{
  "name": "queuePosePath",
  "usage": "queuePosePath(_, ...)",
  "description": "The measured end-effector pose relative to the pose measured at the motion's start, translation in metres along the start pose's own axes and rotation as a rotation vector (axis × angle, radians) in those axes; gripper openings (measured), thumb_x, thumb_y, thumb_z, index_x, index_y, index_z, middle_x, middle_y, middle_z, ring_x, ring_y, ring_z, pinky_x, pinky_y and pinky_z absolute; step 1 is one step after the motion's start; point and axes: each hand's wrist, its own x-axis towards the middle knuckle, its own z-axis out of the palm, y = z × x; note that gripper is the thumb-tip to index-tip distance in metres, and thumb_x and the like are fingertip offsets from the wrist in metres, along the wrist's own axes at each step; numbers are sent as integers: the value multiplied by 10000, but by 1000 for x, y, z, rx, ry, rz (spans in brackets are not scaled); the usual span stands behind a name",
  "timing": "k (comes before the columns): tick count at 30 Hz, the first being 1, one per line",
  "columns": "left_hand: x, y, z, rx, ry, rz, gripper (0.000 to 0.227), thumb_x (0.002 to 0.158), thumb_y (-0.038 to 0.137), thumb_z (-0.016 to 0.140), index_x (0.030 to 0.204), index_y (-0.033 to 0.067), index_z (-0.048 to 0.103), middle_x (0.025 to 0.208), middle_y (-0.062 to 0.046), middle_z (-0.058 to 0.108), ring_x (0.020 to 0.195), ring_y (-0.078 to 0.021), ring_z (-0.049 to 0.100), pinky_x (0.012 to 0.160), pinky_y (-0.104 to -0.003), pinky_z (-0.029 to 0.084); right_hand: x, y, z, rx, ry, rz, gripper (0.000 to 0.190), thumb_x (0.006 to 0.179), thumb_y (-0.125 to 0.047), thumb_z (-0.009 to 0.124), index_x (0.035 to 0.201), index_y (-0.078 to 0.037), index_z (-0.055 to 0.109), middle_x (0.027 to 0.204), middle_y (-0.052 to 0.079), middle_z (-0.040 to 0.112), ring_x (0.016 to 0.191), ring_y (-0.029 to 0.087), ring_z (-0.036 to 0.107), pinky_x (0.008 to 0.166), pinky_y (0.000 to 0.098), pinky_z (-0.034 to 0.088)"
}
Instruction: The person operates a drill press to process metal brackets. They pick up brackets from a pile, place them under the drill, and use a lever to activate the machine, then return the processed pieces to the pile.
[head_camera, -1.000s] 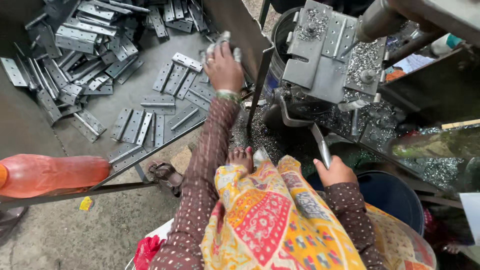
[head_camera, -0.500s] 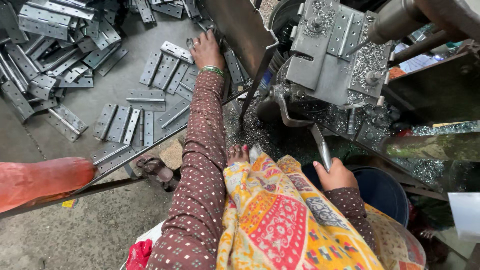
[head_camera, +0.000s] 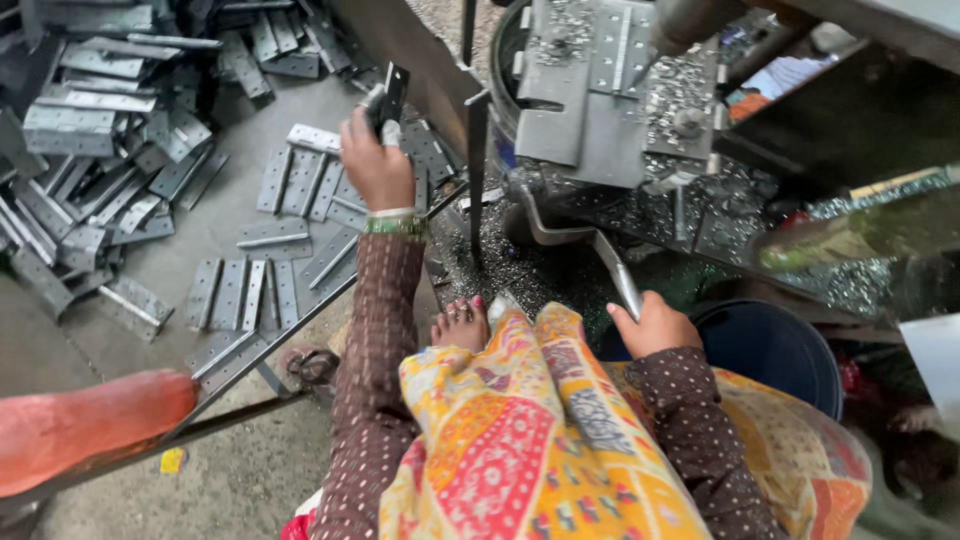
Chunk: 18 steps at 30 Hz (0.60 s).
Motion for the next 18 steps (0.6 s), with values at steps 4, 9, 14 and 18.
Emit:
queuePosePath(4, -38, 101, -37, 255, 85, 565, 352, 930, 97, 702, 1267, 66, 604, 1225, -135, 561, 1151, -315, 547, 971, -468, 506, 2, 5, 4, 3, 23, -35, 550, 881, -588, 653, 1043, -62, 642, 917, 266, 721, 909, 481, 693, 786, 568, 548)
queuePosePath(9, -86, 191, -24, 509, -317, 1051, 538, 834, 257, 628, 1350, 103, 611, 1426, -135, 525, 1247, -249, 536, 1131, -484, 426, 2, 7, 4, 22, 23, -62, 553, 878, -585, 662, 1017, -51, 639, 937, 263, 717, 927, 479, 691, 803, 564, 549)
queuePosePath(14, -94, 192, -22, 467, -397, 831, 782, 970, 634, 518, 1369, -35, 588, 1545, -204, 468, 1374, -332, 444, 1153, -484, 319, 3, 9, 9, 52, 25, -58, 549, 873, -582, 667, 1037, -58, 637, 932, 254, 723, 925, 468, 696, 805, 557, 556)
queuePosePath(18, -122, 202, -29, 465, -482, 921, 699, 988, 604, 511, 1274, -21, 634, 1490, -186, 518, 1421, -321, 433, 1225, -525, 268, 5, 9, 8, 64, 5, -74, 544, 866, -582, 666, 1049, -71, 634, 918, 241, 731, 920, 457, 702, 811, 552, 555)
